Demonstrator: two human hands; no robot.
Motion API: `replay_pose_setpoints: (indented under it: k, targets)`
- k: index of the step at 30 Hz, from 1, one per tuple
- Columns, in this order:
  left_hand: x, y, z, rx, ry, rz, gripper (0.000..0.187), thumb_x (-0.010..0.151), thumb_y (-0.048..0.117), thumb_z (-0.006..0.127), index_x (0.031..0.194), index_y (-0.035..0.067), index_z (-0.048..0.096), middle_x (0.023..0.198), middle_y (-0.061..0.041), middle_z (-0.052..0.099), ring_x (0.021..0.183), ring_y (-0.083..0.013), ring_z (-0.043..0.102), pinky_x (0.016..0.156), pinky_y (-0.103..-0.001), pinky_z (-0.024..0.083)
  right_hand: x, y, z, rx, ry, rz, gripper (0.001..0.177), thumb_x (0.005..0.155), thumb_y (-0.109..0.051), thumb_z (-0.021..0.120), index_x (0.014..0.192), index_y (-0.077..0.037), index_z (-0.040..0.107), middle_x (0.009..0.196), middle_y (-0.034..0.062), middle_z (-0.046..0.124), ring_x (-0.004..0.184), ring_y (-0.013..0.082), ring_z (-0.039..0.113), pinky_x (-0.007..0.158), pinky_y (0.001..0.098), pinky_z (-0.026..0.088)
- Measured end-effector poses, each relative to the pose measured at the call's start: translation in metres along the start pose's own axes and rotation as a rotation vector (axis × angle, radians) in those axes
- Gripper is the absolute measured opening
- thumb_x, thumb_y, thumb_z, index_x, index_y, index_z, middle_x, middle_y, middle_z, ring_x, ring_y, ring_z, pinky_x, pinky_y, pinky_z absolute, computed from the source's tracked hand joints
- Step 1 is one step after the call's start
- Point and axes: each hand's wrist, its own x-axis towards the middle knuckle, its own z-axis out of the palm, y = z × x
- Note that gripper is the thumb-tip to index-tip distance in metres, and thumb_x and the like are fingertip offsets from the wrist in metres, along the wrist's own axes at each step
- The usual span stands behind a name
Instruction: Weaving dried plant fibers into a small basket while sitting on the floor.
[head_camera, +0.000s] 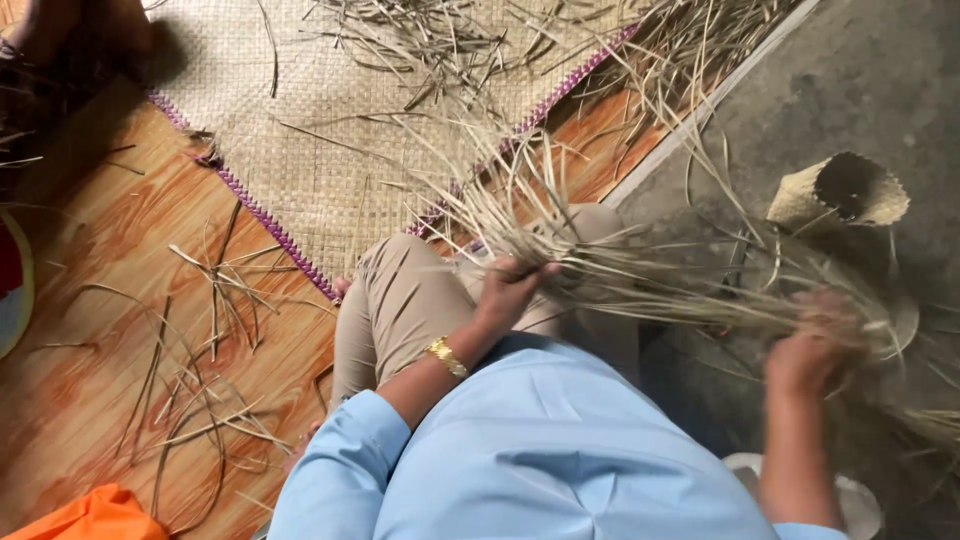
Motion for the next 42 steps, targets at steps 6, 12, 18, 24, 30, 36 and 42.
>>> replay_pose_setpoints:
  k: [6, 12, 18, 24, 30, 36, 42]
  targets:
    - [-0.003, 0.035, 0.034, 0.754, -0.017, 0.487, 0.011, 0.088, 0.007, 0.077, 0.096, 0.001, 0.075, 0.085, -0.006, 0.071, 0.066, -0.0152, 0.062, 0.061, -0.027, 0.052, 0.046, -0.001, 0.001, 0.043, -0.200, -0.030, 0.057, 0.089, -0.019, 0.078, 0.140, 0.005, 0.066, 0.134, 0.0292, 0.066, 0.129, 0.0426, 0.056, 0.107, 0.0498, 0.041]
    - [-0.002, 0.024, 0.010, 0.702, 0.064, 0.038, 0.040, 0.093, 0.023, 0.068, 0.063, -0.001, 0.055, 0.070, -0.004, 0.048, 0.064, -0.0135, 0.045, 0.063, -0.029, 0.045, 0.051, -0.122, -0.094, 0.422, -0.731, -0.483, 0.067, 0.071, -0.033, 0.080, 0.130, -0.006, 0.063, 0.130, 0.0088, 0.068, 0.114, 0.0313, 0.066, 0.099, 0.0417, 0.052]
    - [0.004, 0.001, 0.012, 0.567, 0.165, -0.044, 0.022, 0.084, 0.028, 0.084, 0.087, 0.006, 0.078, 0.080, -0.014, 0.069, 0.081, -0.0205, 0.070, 0.078, -0.034, 0.053, 0.050, -0.197, -0.071, 0.892, -0.261, -0.304, 0.043, 0.097, -0.033, 0.071, 0.131, -0.006, 0.066, 0.117, 0.0107, 0.070, 0.114, 0.0302, 0.067, 0.097, 0.0415, 0.053]
    - [-0.003, 0.022, 0.038, 0.357, 0.226, -0.219, 0.030, 0.080, 0.026, 0.086, 0.085, -0.003, 0.077, 0.068, -0.009, 0.066, 0.068, -0.0144, 0.058, 0.067, -0.029, 0.050, 0.055, -0.211, -0.030, 0.710, -0.165, -0.373, 0.029, 0.087, -0.016, 0.075, 0.109, 0.001, 0.068, 0.101, 0.0204, 0.069, 0.098, 0.0404, 0.068, 0.084, 0.0508, 0.055]
    - [0.004, 0.009, 0.023, 0.349, 0.151, -0.205, 0.029, 0.079, 0.020, 0.088, 0.094, -0.001, 0.075, 0.074, -0.014, 0.070, 0.069, -0.0148, 0.066, 0.064, -0.026, 0.057, 0.067, -0.201, -0.083, 0.427, -0.182, -0.410, 0.020, 0.093, -0.038, 0.071, 0.104, -0.022, 0.074, 0.094, -0.0057, 0.071, 0.094, 0.0174, 0.069, 0.081, 0.0347, 0.052]
    - [-0.002, 0.016, 0.033, 0.769, 0.002, 0.035, 0.022, 0.080, 0.024, 0.083, 0.094, 0.009, 0.075, 0.079, -0.013, 0.074, 0.081, -0.0269, 0.074, 0.071, -0.039, 0.057, 0.085, -0.214, -0.090, 0.839, -0.143, -0.389, 0.019, 0.089, -0.012, 0.077, 0.108, -0.014, 0.075, 0.099, 0.0013, 0.068, 0.097, 0.0246, 0.069, 0.080, 0.0352, 0.056]
    - [-0.001, 0.005, 0.019, 0.917, -0.058, 0.329, 0.016, 0.082, 0.025, 0.081, 0.086, 0.015, 0.069, 0.076, -0.008, 0.070, 0.078, -0.0308, 0.070, 0.066, -0.038, 0.056, 0.087, -0.220, -0.078, 0.862, -0.130, -0.350, 0.014, 0.086, -0.012, 0.077, 0.097, -0.017, 0.071, 0.090, -0.0032, 0.057, 0.091, 0.0196, 0.068, 0.075, 0.0308, 0.057]
